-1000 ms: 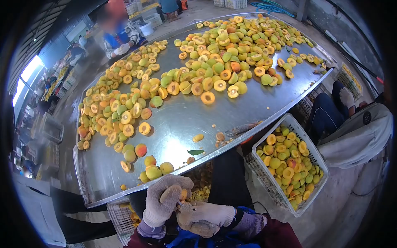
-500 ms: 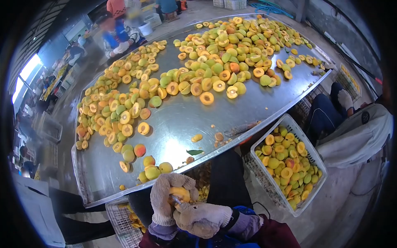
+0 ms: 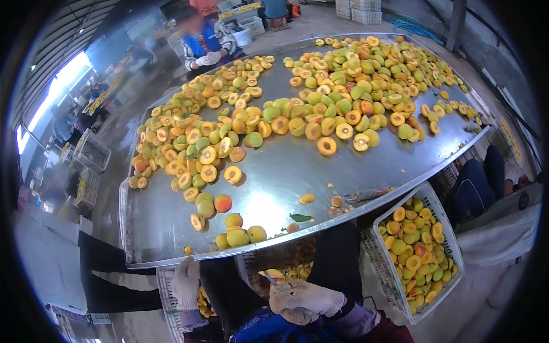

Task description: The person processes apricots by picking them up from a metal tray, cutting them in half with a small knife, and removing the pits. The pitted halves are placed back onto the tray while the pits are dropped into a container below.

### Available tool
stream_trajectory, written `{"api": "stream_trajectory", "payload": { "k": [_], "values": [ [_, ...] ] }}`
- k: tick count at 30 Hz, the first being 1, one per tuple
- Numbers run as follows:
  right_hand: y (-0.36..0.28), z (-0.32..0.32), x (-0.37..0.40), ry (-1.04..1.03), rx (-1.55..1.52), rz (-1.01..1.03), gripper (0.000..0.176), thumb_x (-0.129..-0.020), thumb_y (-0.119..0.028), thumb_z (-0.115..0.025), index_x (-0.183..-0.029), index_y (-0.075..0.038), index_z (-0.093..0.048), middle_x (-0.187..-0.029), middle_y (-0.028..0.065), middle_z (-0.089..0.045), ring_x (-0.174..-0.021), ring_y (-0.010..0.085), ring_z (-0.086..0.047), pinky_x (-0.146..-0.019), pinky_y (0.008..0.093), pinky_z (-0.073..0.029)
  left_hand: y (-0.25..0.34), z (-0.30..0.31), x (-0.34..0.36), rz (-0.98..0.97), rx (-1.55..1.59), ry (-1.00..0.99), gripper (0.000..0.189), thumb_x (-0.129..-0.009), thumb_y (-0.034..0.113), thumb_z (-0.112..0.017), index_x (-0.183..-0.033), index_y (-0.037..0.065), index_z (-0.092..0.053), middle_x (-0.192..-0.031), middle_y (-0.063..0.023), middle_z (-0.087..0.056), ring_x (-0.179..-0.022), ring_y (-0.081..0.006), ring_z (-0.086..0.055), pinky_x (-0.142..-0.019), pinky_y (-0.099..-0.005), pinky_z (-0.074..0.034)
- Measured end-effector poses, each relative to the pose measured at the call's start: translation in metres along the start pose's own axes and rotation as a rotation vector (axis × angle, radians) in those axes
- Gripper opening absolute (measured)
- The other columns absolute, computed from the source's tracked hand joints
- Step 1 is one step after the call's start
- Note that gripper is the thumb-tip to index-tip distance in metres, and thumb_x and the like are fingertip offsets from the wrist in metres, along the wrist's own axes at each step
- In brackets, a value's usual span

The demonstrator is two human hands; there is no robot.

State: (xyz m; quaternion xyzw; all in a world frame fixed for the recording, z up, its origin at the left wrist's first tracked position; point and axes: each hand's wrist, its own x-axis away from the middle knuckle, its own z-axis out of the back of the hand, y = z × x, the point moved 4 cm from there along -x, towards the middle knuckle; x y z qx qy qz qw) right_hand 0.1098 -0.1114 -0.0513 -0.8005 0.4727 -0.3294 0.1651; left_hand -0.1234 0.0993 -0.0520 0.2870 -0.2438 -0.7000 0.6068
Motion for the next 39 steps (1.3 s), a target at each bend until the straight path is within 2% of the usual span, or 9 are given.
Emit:
{"api": "stream_trajectory", "payload": {
  "k": [2, 5, 10, 17, 19, 23, 30, 33, 39],
  "values": [
    [-0.004, -0.004, -0.006, 0.022, 0.050, -0.074, 0.019, -0.090, -0.025, -0.067, -0.100, -0.008, -0.064, -0.069, -0.0002, -0.060, -0.052, 0.0060, -0.054, -0.044, 0.0194, -0.041, 0.015, 0.001, 0.001, -0.621, -0.715, 0.206, 0.016, -0.086, 0.023, -0.066, -0.090, 0.007, -0.067, -0.102, -0.0122, -0.066, -0.095, -0.0343, -0.063, -0.084, -0.0427, -0.051],
    [0.001, -0.006, -0.016, 0.081, 0.200, -0.071, 0.022, -0.091, -0.030, -0.065, -0.102, -0.011, -0.062, -0.069, 0.0004, -0.060, -0.052, 0.0055, -0.054, -0.044, 0.0188, -0.039, 0.044, -0.044, -0.021, -0.476, -0.051, -0.060, 0.026, -0.080, 0.020, -0.074, -0.101, 0.007, -0.067, -0.110, -0.0133, -0.066, -0.107, -0.0324, -0.059, -0.092, -0.0409, -0.048],
    [0.008, 0.004, -0.026, 0.081, 0.111, -0.104, 0.022, -0.090, -0.024, -0.068, -0.098, -0.006, -0.059, -0.075, 0.0015, -0.060, -0.059, 0.0076, -0.053, -0.054, 0.0234, -0.042, 0.071, -0.137, -0.072, -0.125, -0.446, -0.568, 0.047, -0.080, 0.043, -0.063, -0.116, 0.012, -0.060, -0.120, -0.0164, -0.057, -0.114, -0.0354, -0.053, -0.092, -0.0458, -0.048],
    [-0.024, -0.024, -0.009, 0.238, 0.379, 0.051, 0.013, -0.093, -0.020, -0.059, -0.091, -0.009, -0.064, -0.071, 0.0007, -0.060, -0.057, 0.0086, -0.054, -0.048, 0.0250, -0.040, 0.062, -0.162, -0.103, -0.229, -0.305, -0.520, 0.043, -0.075, 0.032, -0.068, -0.113, 0.013, -0.062, -0.118, -0.0154, -0.057, -0.106, -0.0263, -0.059, -0.087, -0.0406, -0.051],
    [-0.028, -0.028, -0.008, 0.292, 0.359, -0.022, 0.015, -0.094, -0.022, -0.060, -0.093, -0.008, -0.063, -0.065, -0.0008, -0.058, -0.052, 0.0076, -0.052, -0.046, 0.0225, -0.037, 0.055, -0.149, -0.105, 0.183, 0.286, -0.603, 0.047, -0.085, 0.033, -0.061, -0.129, 0.016, -0.057, -0.120, -0.0118, -0.058, -0.111, -0.0269, -0.057, -0.091, -0.0367, -0.048],
    [-0.018, -0.015, -0.017, 0.330, 0.285, 0.059, 0.012, -0.093, -0.020, -0.062, -0.096, -0.009, -0.059, -0.064, -0.0018, -0.058, -0.048, 0.0069, -0.050, -0.043, 0.0213, -0.036, 0.087, -0.106, -0.070, 0.261, 1.221, -0.740, 0.049, -0.094, 0.024, -0.057, -0.137, 0.002, -0.046, -0.128, -0.0081, -0.055, -0.109, -0.0133, -0.055, -0.091, -0.0258, -0.046],
    [-0.041, -0.030, -0.014, 0.449, 0.860, 0.288, 0.012, -0.093, -0.020, -0.061, -0.096, -0.009, -0.060, -0.068, 0.0019, -0.061, -0.056, 0.0101, -0.057, -0.050, 0.0246, -0.042, 0.153, -0.071, 0.033, -0.766, 0.116, -0.770, 0.041, -0.095, 0.022, -0.061, -0.128, 0.000, -0.053, -0.114, -0.0024, -0.063, -0.102, -0.0179, -0.062, -0.091, -0.0298, -0.048],
    [-0.057, -0.054, -0.003, 0.568, 1.123, 0.414, 0.013, -0.091, -0.020, -0.063, -0.095, -0.009, -0.060, -0.064, 0.0012, -0.059, -0.056, 0.0101, -0.056, -0.051, 0.0263, -0.040, 0.137, -0.080, 0.033, -0.372, 0.353, -0.793, 0.041, -0.095, 0.024, -0.061, -0.128, 0.000, -0.053, -0.117, -0.0067, -0.063, -0.103, -0.0208, -0.063, -0.092, -0.0311, -0.049],
    [-0.039, -0.045, -0.012, 0.404, 0.259, 0.439, 0.010, -0.092, -0.017, -0.063, -0.096, -0.009, -0.061, -0.064, -0.0008, -0.059, -0.047, 0.0076, -0.050, -0.042, 0.0227, -0.036, 0.138, -0.073, 0.055, 0.356, 1.508, -0.837, 0.044, -0.091, 0.021, -0.065, -0.129, 0.002, -0.053, -0.120, -0.0074, -0.060, -0.112, -0.0153, -0.055, -0.097, -0.0288, -0.044]
  ]
}}
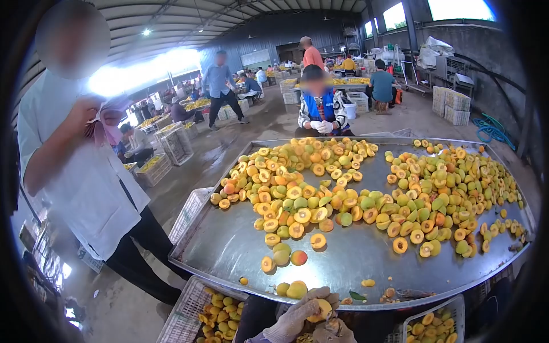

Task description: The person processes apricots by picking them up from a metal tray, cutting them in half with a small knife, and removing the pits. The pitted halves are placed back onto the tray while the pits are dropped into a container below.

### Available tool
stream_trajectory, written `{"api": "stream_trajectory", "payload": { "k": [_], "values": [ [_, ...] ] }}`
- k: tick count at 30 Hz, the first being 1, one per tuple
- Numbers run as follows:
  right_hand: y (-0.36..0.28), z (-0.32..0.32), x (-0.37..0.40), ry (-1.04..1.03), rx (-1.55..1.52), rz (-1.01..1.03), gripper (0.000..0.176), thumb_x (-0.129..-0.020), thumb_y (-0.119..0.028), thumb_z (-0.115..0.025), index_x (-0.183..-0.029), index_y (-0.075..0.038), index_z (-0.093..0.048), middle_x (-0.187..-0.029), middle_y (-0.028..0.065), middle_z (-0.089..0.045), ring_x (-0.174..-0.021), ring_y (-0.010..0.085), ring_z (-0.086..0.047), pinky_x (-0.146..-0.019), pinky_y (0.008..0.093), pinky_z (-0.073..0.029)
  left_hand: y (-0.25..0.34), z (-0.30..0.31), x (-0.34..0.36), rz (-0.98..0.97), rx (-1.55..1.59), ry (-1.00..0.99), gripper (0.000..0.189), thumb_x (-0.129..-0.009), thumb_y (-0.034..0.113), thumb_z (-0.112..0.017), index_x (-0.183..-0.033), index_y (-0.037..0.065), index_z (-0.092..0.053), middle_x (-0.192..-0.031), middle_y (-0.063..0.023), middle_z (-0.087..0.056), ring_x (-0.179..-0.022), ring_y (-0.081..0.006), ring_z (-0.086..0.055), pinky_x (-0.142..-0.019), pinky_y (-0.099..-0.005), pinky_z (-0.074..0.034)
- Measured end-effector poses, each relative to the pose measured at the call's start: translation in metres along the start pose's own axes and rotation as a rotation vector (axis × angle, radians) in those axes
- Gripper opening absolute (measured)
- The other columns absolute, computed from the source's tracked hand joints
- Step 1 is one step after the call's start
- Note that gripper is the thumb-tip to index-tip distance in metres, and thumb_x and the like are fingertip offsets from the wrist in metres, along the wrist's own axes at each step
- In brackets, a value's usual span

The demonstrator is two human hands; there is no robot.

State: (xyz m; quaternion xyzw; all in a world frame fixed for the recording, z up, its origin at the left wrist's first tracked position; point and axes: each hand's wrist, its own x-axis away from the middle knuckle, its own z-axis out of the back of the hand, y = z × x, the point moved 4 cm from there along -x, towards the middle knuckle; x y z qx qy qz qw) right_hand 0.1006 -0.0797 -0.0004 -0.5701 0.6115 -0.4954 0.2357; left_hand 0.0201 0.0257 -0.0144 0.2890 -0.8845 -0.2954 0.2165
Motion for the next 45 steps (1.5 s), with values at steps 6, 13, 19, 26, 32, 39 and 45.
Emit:
{"api": "stream_trajectory", "payload": {
  "k": [6, 13, 19, 26, 32, 39, 45],
  "values": [
    [-0.029, 0.006, 0.005, 0.218, 0.164, 0.068, 0.013, -0.095, -0.019, -0.059, -0.086, -0.010, -0.055, -0.056, -0.0020, -0.054, -0.036, 0.0044, -0.038, -0.033, 0.0194, -0.028, 0.010, -0.013, 0.027, 0.011, -0.425, -0.124, 0.047, -0.096, 0.021, -0.059, -0.136, 0.001, -0.045, -0.115, -0.0034, -0.059, -0.108, -0.0136, -0.054, -0.092, -0.0288, -0.045],
    [-0.022, -0.003, 0.005, 0.128, 0.121, 0.069, 0.013, -0.094, -0.018, -0.060, -0.088, -0.010, -0.054, -0.059, -0.0009, -0.054, -0.041, 0.0051, -0.042, -0.038, 0.0200, -0.030, 0.010, 0.018, 0.023, 0.041, -0.470, 0.010, 0.044, -0.085, 0.021, -0.066, -0.120, -0.002, -0.055, -0.112, -0.0119, -0.064, -0.106, -0.0182, -0.059, -0.094, -0.0286, -0.047],
    [-0.002, -0.005, 0.008, -0.035, 0.451, -0.160, 0.023, -0.089, -0.025, -0.067, -0.101, -0.009, -0.055, -0.070, -0.0007, -0.057, -0.061, 0.0075, -0.055, -0.054, 0.0233, -0.042, 0.024, 0.014, 0.026, -0.070, 0.029, 0.108, 0.046, -0.076, 0.023, -0.067, -0.115, 0.002, -0.056, -0.100, -0.0199, -0.065, -0.086, -0.0285, -0.065, -0.067, -0.0337, -0.055],
    [-0.001, -0.013, 0.004, -0.133, 0.876, -0.056, 0.037, -0.087, -0.043, -0.066, -0.102, -0.011, -0.056, -0.069, -0.0010, -0.060, -0.064, 0.0116, -0.060, -0.061, 0.0261, -0.047, 0.016, 0.014, 0.028, -0.153, -0.079, 0.083, 0.056, -0.096, 0.049, -0.050, -0.123, 0.000, -0.050, -0.115, -0.0188, -0.061, -0.099, -0.0277, -0.063, -0.087, -0.0391, -0.053],
    [-0.020, -0.017, 0.008, -0.081, 0.856, -0.189, 0.046, -0.087, -0.047, -0.066, -0.112, -0.010, -0.056, -0.080, 0.0056, -0.065, -0.076, 0.0200, -0.066, -0.074, 0.0310, -0.051, 0.014, 0.005, 0.028, -0.119, -0.147, 0.098, 0.058, -0.094, 0.049, -0.054, -0.120, -0.002, -0.052, -0.113, -0.0184, -0.061, -0.098, -0.0260, -0.061, -0.088, -0.0375, -0.052],
    [0.010, -0.011, 0.009, -0.098, 0.453, 0.226, 0.016, -0.091, -0.021, -0.068, -0.092, -0.011, -0.056, -0.070, -0.0070, -0.050, -0.063, 0.0037, -0.047, -0.055, 0.0235, -0.040, 0.007, 0.003, 0.030, -0.044, -0.163, 0.103, 0.065, -0.093, 0.053, -0.054, -0.126, -0.002, -0.048, -0.117, -0.0207, -0.060, -0.100, -0.0273, -0.062, -0.091, -0.0391, -0.052],
    [0.000, -0.011, 0.011, -0.067, 0.511, 0.105, 0.029, -0.089, -0.034, -0.066, -0.105, -0.011, -0.056, -0.076, 0.0010, -0.059, -0.069, 0.0140, -0.057, -0.064, 0.0277, -0.045, 0.009, -0.001, 0.028, 0.009, -0.119, 0.196, 0.047, -0.095, 0.040, -0.054, -0.118, -0.001, -0.053, -0.109, -0.0179, -0.063, -0.094, -0.0252, -0.063, -0.085, -0.0374, -0.053]
  ]
}}
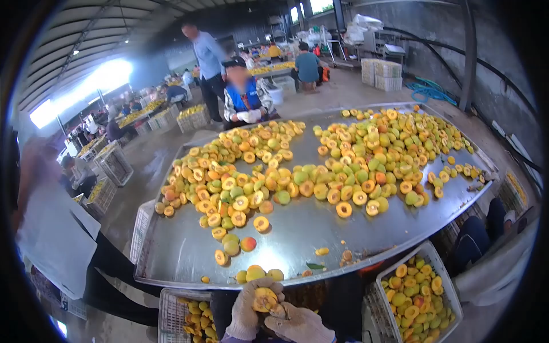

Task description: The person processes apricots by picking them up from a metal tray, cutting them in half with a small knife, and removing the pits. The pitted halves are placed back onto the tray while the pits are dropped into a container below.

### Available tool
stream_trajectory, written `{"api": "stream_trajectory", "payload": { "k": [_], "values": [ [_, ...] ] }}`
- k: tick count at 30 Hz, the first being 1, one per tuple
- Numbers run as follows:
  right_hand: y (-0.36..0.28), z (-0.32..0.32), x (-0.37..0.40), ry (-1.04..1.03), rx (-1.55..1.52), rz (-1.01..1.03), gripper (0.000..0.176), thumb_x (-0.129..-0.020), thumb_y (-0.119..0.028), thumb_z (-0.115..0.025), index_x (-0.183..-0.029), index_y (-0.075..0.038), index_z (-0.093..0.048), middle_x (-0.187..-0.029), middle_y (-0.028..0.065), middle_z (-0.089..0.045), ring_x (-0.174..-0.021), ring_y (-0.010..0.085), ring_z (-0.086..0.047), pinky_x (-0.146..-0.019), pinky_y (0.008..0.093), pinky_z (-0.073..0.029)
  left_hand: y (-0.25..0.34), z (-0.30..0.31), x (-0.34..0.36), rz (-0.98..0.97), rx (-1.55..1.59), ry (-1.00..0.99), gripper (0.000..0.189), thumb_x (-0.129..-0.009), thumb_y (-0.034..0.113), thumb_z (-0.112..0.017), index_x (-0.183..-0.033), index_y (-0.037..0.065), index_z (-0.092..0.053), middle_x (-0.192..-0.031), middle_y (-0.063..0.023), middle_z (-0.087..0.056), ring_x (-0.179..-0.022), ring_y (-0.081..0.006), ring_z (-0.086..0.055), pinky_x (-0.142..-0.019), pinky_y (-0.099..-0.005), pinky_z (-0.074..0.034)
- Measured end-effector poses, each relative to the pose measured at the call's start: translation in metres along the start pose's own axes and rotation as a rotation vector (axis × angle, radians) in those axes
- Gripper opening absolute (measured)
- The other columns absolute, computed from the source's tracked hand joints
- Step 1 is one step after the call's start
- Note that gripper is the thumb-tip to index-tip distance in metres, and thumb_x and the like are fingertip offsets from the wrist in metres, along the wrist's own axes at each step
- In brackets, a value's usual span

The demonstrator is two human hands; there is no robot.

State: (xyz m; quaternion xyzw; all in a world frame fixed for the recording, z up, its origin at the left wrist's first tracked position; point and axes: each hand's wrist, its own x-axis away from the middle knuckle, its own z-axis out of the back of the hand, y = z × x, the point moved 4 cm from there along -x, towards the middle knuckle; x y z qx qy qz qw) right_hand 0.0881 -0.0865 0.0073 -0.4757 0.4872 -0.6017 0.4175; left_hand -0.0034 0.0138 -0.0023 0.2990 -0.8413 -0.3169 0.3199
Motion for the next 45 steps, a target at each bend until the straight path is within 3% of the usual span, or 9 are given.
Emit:
{"api": "stream_trajectory", "payload": {
  "k": [1, 6, 8, 15, 35, 39, 42, 44, 45],
  "values": [
    [0.004, 0.001, 0.000, -0.075, 0.109, -0.132, 0.049, -0.087, -0.048, -0.065, -0.117, -0.010, -0.056, -0.085, 0.0077, -0.065, -0.081, 0.0229, -0.066, -0.078, 0.0316, -0.051, 0.001, -0.004, 0.003, 0.032, 0.003, 0.012, 0.047, -0.095, 0.040, -0.054, -0.118, -0.001, -0.053, -0.109, -0.0179, -0.063, -0.094, -0.0252, -0.063, -0.085, -0.0374, -0.053],
    [0.011, 0.000, 0.001, -0.150, 0.161, -0.223, 0.039, -0.088, -0.047, -0.065, -0.103, -0.012, -0.056, -0.074, -0.0017, -0.061, -0.067, 0.0131, -0.061, -0.062, 0.0269, -0.047, 0.010, -0.007, 0.015, -0.126, -0.087, 0.021, 0.052, -0.099, 0.045, -0.044, -0.118, -0.002, -0.053, -0.110, -0.0209, -0.063, -0.095, -0.0266, -0.064, -0.087, -0.0380, -0.053],
    [0.008, -0.002, -0.001, -0.180, 0.297, -0.201, 0.050, -0.087, -0.056, -0.059, -0.108, -0.011, -0.052, -0.079, 0.0070, -0.066, -0.074, 0.0281, -0.067, -0.066, 0.0365, -0.053, 0.009, -0.004, 0.016, -0.160, -0.130, -0.006, 0.056, -0.099, 0.049, -0.042, -0.119, -0.002, -0.052, -0.112, -0.0222, -0.063, -0.096, -0.0271, -0.063, -0.088, -0.0385, -0.053],
    [-0.004, -0.006, 0.000, -0.129, 0.396, -0.030, 0.040, -0.090, -0.046, -0.059, -0.110, -0.012, -0.053, -0.077, 0.0077, -0.063, -0.075, 0.0306, -0.066, -0.066, 0.0386, -0.053, 0.002, 0.001, 0.017, -0.235, -0.217, -0.043, 0.064, -0.099, 0.055, -0.039, -0.120, -0.004, -0.051, -0.114, -0.0225, -0.062, -0.096, -0.0259, -0.063, -0.088, -0.0376, -0.052],
    [-0.009, 0.002, 0.014, -0.518, -0.406, -0.542, 0.029, -0.093, -0.040, -0.060, -0.094, -0.011, -0.057, -0.058, -0.0021, -0.051, -0.042, 0.0061, -0.046, -0.037, 0.0194, -0.035, 0.033, -0.035, 0.018, -0.477, -0.837, -0.132, 0.044, -0.101, 0.035, -0.049, -0.103, -0.007, -0.061, -0.089, -0.0155, -0.068, -0.073, -0.0178, -0.064, -0.066, -0.0292, -0.053],
    [0.002, -0.002, 0.020, -0.654, -0.605, -0.497, 0.028, -0.093, -0.039, -0.060, -0.091, -0.011, -0.057, -0.059, -0.0025, -0.051, -0.043, 0.0055, -0.047, -0.037, 0.0187, -0.035, 0.035, -0.038, 0.018, -0.203, -0.775, -0.278, 0.034, -0.100, 0.029, -0.050, -0.099, 0.000, -0.066, -0.090, -0.0085, -0.070, -0.077, -0.0154, -0.065, -0.073, -0.0278, -0.052],
    [0.001, -0.007, 0.021, -0.629, -0.916, -0.466, 0.026, -0.094, -0.035, -0.060, -0.089, -0.010, -0.056, -0.063, -0.0041, -0.052, -0.048, 0.0052, -0.048, -0.043, 0.0185, -0.038, 0.041, -0.046, 0.017, -0.314, -0.890, -0.383, 0.034, -0.099, 0.030, -0.051, -0.099, 0.000, -0.066, -0.092, -0.0070, -0.070, -0.077, -0.0153, -0.066, -0.071, -0.0268, -0.051],
    [-0.013, -0.010, 0.021, -0.639, -1.078, -0.301, 0.027, -0.090, -0.031, -0.063, -0.084, -0.006, -0.054, -0.059, -0.0011, -0.048, -0.040, 0.0068, -0.041, -0.035, 0.0197, -0.031, 0.047, -0.055, 0.021, -0.854, -1.084, -0.462, 0.034, -0.098, 0.032, -0.054, -0.100, 0.001, -0.066, -0.097, -0.0103, -0.069, -0.078, -0.0175, -0.065, -0.069, -0.0282, -0.051],
    [-0.008, -0.010, 0.022, -0.638, -1.077, -0.303, 0.027, -0.090, -0.031, -0.063, -0.084, -0.006, -0.054, -0.059, -0.0011, -0.048, -0.040, 0.0068, -0.041, -0.035, 0.0197, -0.031, 0.041, -0.055, 0.022, -0.853, -1.082, -0.462, 0.034, -0.098, 0.032, -0.054, -0.100, 0.001, -0.066, -0.097, -0.0103, -0.069, -0.078, -0.0175, -0.065, -0.069, -0.0282, -0.051]
  ]
}}
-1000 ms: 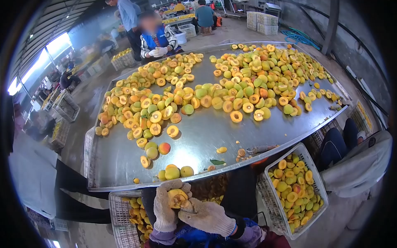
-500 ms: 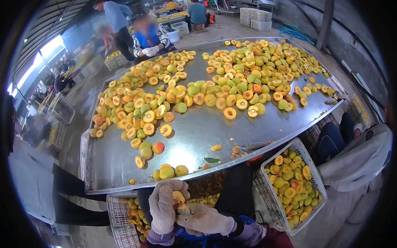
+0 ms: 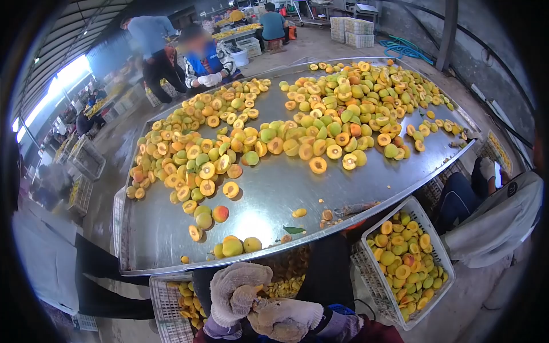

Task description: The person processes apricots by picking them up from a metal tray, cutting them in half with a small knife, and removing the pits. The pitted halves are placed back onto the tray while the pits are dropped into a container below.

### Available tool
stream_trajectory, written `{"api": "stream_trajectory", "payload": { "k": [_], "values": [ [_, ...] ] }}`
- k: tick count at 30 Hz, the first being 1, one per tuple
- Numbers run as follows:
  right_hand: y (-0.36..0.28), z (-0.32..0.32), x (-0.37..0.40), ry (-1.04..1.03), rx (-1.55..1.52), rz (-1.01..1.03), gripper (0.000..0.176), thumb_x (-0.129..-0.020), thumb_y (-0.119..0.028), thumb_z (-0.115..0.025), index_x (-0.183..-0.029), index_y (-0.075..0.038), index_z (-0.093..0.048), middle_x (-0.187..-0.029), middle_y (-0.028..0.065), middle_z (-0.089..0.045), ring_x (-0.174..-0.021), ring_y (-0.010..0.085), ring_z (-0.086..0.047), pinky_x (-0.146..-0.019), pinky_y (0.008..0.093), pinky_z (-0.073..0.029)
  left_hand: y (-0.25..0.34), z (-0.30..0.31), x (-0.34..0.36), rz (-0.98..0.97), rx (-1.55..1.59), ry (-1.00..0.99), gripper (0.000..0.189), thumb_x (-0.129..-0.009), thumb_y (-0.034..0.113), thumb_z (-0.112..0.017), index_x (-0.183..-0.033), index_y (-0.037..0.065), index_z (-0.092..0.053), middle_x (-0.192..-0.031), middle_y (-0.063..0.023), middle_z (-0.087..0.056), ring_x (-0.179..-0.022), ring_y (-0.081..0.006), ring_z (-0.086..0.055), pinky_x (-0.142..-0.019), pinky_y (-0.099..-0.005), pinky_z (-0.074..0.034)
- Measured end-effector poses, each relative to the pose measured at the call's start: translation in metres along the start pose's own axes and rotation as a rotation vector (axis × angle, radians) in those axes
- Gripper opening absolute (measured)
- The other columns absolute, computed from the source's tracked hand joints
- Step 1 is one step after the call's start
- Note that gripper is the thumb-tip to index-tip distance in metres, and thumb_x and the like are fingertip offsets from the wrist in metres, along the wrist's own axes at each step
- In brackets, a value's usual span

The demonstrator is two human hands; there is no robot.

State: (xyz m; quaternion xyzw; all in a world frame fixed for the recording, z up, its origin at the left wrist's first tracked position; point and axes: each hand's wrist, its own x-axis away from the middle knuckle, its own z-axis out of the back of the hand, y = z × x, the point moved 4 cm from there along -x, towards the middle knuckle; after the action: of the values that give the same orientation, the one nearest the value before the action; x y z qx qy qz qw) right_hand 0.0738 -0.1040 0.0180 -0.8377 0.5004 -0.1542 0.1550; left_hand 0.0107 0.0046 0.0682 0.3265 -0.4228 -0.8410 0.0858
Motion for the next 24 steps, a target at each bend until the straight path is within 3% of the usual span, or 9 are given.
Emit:
{"api": "stream_trajectory", "payload": {
  "k": [3, 6, 8, 9, 13, 15, 18, 21, 24],
  "values": [
    [0.018, 0.008, 0.002, -0.117, -0.273, -0.118, 0.024, -0.089, -0.027, -0.064, -0.082, -0.007, -0.054, -0.059, -0.0015, -0.047, -0.041, 0.0067, -0.043, -0.037, 0.0196, -0.033, -0.020, -0.019, 0.011, 0.331, 0.703, 0.115, 0.037, -0.098, 0.039, -0.053, -0.099, 0.003, -0.063, -0.093, -0.0144, -0.066, -0.075, -0.0224, -0.064, -0.062, -0.0295, -0.051],
    [0.022, 0.014, -0.001, 0.213, -0.149, -0.165, 0.021, -0.088, -0.023, -0.065, -0.087, -0.006, -0.054, -0.065, -0.0009, -0.050, -0.049, 0.0059, -0.048, -0.043, 0.0194, -0.037, -0.039, -0.034, 0.008, 0.594, 1.685, 0.239, 0.041, -0.099, 0.045, -0.048, -0.098, 0.005, -0.056, -0.089, -0.0150, -0.060, -0.071, -0.0231, -0.061, -0.053, -0.0281, -0.049],
    [-0.001, -0.007, -0.005, -0.214, 0.110, -0.228, 0.020, -0.088, -0.020, -0.066, -0.096, -0.005, -0.055, -0.073, -0.0008, -0.052, -0.055, 0.0056, -0.050, -0.048, 0.0199, -0.040, -0.047, -0.023, 0.014, 0.930, 1.375, 0.482, 0.046, -0.100, 0.050, -0.042, -0.095, 0.006, -0.052, -0.085, -0.0128, -0.055, -0.066, -0.0213, -0.059, -0.045, -0.0246, -0.044],
    [0.021, 0.021, -0.005, 0.140, -0.027, -0.327, 0.023, -0.091, -0.030, -0.065, -0.094, -0.008, -0.060, -0.068, -0.0047, -0.054, -0.055, 0.0053, -0.049, -0.049, 0.0190, -0.037, -0.045, -0.010, 0.016, 0.907, 1.080, 0.514, 0.044, -0.100, 0.050, -0.040, -0.094, 0.008, -0.053, -0.085, -0.0089, -0.060, -0.060, -0.0173, -0.060, -0.042, -0.0227, -0.041],
    [0.008, 0.048, 0.007, 0.198, 0.253, -0.237, 0.024, -0.091, -0.035, -0.065, -0.089, -0.012, -0.059, -0.060, -0.0028, -0.051, -0.044, 0.0055, -0.045, -0.037, 0.0210, -0.032, -0.092, 0.069, 0.079, 0.688, 0.328, 0.824, 0.034, -0.099, 0.035, -0.048, -0.097, 0.003, -0.059, -0.089, -0.0080, -0.063, -0.072, -0.0163, -0.062, -0.057, -0.0246, -0.049],
    [-0.004, 0.047, 0.005, 0.237, 0.348, -0.323, 0.025, -0.091, -0.037, -0.065, -0.088, -0.013, -0.057, -0.060, -0.0030, -0.051, -0.044, 0.0057, -0.045, -0.037, 0.0209, -0.032, -0.120, 0.117, 0.124, 0.979, -0.701, 0.414, 0.019, -0.090, 0.024, -0.061, -0.090, 0.007, -0.068, -0.101, -0.0105, -0.068, -0.087, -0.0303, -0.064, -0.079, -0.0401, -0.051],
    [-0.008, 0.040, -0.007, 0.317, 0.476, -0.456, 0.027, -0.090, -0.039, -0.064, -0.086, -0.014, -0.054, -0.060, -0.0032, -0.049, -0.044, 0.0057, -0.044, -0.037, 0.0207, -0.033, -0.130, 0.122, 0.118, 0.489, -1.099, 0.299, 0.017, -0.084, 0.024, -0.065, -0.094, 0.011, -0.070, -0.103, -0.0073, -0.068, -0.105, -0.0324, -0.060, -0.091, -0.0423, -0.047],
    [-0.012, 0.028, -0.021, 0.363, 0.550, -0.497, 0.029, -0.090, -0.040, -0.063, -0.086, -0.015, -0.050, -0.060, -0.0035, -0.048, -0.045, 0.0055, -0.043, -0.038, 0.0204, -0.033, -0.199, 0.128, 0.093, 0.828, -0.677, 0.387, 0.038, -0.080, 0.023, -0.067, -0.114, 0.006, -0.061, -0.120, -0.0155, -0.061, -0.118, -0.0357, -0.053, -0.098, -0.0452, -0.043],
    [-0.014, 0.029, -0.023, 0.371, 0.599, -0.462, 0.030, -0.092, -0.042, -0.062, -0.084, -0.015, -0.051, -0.059, -0.0043, -0.049, -0.047, 0.0051, -0.044, -0.040, 0.0211, -0.033, -0.258, 0.129, 0.066, 0.658, -0.859, 0.518, 0.055, -0.079, 0.026, -0.069, -0.127, 0.005, -0.052, -0.124, -0.0195, -0.058, -0.115, -0.0357, -0.055, -0.097, -0.0451, -0.044]
  ]
}}
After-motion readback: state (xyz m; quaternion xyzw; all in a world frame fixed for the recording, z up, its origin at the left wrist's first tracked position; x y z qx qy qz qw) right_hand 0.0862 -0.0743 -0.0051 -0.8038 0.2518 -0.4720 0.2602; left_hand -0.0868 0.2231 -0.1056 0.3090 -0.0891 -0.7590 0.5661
